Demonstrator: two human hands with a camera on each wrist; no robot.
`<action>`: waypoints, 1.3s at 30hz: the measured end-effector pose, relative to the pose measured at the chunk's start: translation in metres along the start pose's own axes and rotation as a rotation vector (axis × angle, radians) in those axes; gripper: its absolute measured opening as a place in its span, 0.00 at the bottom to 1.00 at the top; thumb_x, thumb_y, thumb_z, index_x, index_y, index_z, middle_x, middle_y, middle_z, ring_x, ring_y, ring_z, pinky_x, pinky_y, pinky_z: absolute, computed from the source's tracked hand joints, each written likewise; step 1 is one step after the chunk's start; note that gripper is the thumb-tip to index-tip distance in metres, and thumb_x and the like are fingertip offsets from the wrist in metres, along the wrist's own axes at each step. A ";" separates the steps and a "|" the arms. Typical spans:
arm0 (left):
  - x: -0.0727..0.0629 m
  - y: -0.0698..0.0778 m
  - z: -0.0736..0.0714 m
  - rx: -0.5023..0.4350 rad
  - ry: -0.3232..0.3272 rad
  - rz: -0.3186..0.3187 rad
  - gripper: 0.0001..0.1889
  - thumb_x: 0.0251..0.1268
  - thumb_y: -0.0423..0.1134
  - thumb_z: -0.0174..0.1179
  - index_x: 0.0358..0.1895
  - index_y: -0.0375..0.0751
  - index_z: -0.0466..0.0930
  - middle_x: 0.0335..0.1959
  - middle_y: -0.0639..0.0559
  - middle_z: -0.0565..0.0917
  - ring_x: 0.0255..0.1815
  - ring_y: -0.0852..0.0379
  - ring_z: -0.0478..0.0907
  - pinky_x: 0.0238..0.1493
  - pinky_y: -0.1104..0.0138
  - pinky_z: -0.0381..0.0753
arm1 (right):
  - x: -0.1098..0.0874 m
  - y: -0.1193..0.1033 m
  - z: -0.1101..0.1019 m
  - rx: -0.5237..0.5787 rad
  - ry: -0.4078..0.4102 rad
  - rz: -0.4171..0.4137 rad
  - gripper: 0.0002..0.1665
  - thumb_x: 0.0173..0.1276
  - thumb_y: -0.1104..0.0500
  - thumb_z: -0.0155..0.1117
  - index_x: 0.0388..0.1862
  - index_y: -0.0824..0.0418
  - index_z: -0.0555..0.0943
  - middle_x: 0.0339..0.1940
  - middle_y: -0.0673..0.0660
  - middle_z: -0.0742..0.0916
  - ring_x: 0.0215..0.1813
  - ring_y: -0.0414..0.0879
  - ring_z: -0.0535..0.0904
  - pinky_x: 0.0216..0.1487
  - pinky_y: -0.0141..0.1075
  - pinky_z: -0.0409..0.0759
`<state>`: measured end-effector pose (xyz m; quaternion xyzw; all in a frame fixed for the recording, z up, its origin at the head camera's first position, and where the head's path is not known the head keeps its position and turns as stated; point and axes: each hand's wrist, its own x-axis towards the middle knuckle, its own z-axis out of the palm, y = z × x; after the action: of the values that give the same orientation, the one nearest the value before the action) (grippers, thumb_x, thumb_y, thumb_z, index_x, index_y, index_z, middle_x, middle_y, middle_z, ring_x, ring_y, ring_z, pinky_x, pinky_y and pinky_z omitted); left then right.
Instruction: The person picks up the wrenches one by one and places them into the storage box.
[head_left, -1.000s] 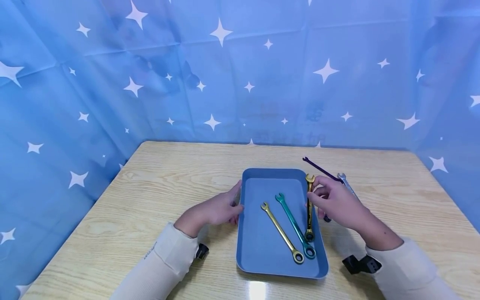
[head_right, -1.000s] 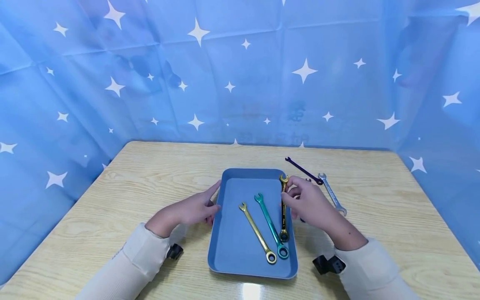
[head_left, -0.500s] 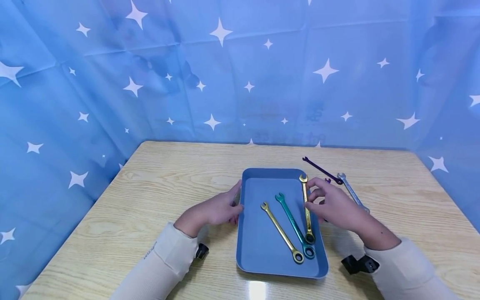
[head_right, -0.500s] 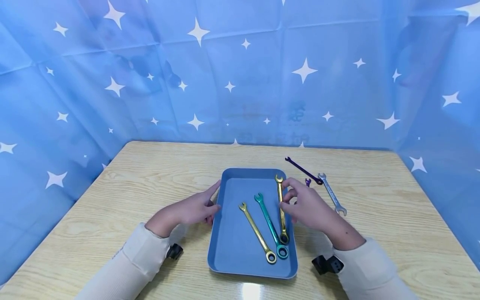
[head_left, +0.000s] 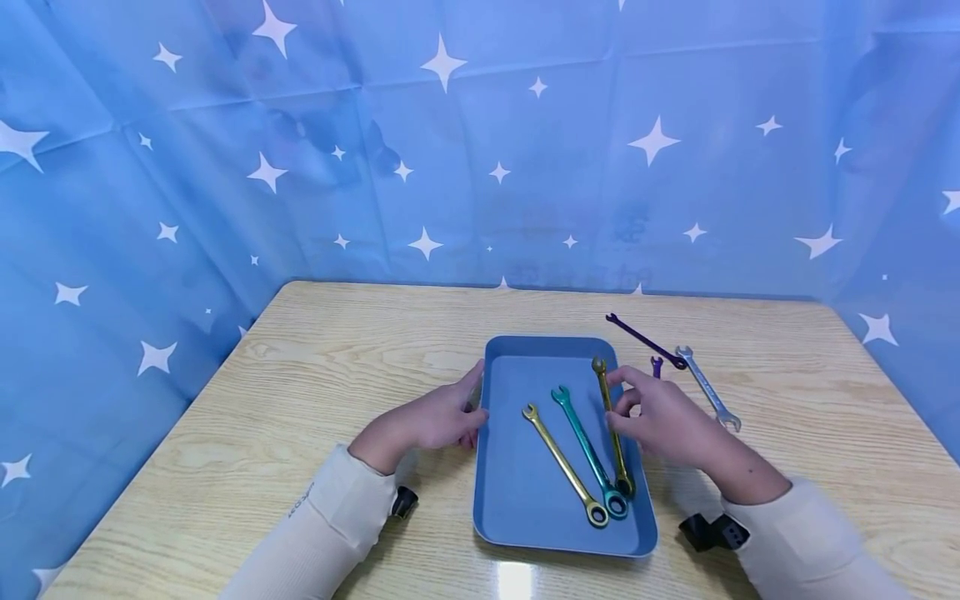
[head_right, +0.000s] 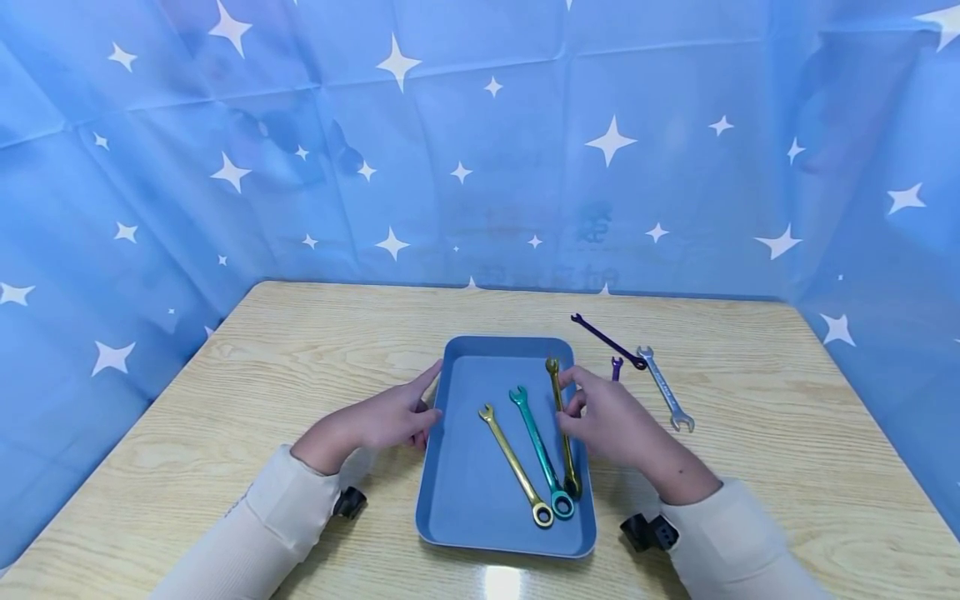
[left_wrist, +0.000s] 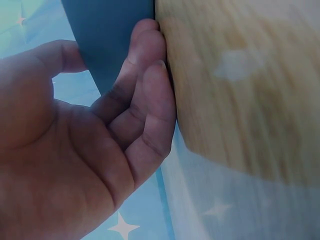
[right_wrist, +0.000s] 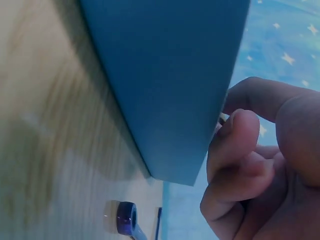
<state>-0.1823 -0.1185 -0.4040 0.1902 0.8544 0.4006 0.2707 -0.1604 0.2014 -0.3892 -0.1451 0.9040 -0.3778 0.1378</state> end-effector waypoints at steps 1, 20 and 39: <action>0.000 0.000 0.000 0.000 0.000 0.000 0.42 0.79 0.38 0.46 0.81 0.46 0.24 0.26 0.45 0.85 0.29 0.53 0.83 0.34 0.63 0.80 | 0.000 0.000 0.001 -0.008 0.000 -0.003 0.27 0.70 0.63 0.62 0.66 0.68 0.68 0.33 0.53 0.87 0.14 0.44 0.71 0.19 0.37 0.74; 0.000 0.000 0.000 0.003 0.004 -0.017 0.42 0.79 0.39 0.46 0.81 0.48 0.24 0.27 0.44 0.85 0.27 0.52 0.81 0.32 0.62 0.79 | 0.001 0.001 0.019 -0.177 -0.002 -0.080 0.27 0.65 0.63 0.68 0.61 0.72 0.78 0.24 0.46 0.84 0.22 0.37 0.73 0.22 0.31 0.70; -0.001 0.002 0.000 0.016 0.000 -0.029 0.42 0.80 0.40 0.46 0.81 0.48 0.23 0.26 0.45 0.84 0.26 0.53 0.80 0.30 0.63 0.77 | 0.003 0.000 0.023 -0.198 -0.021 -0.049 0.27 0.69 0.63 0.66 0.65 0.72 0.76 0.26 0.47 0.85 0.23 0.38 0.74 0.22 0.31 0.71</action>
<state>-0.1813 -0.1178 -0.4025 0.1799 0.8602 0.3898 0.2752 -0.1549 0.1859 -0.4052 -0.1842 0.9315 -0.2884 0.1230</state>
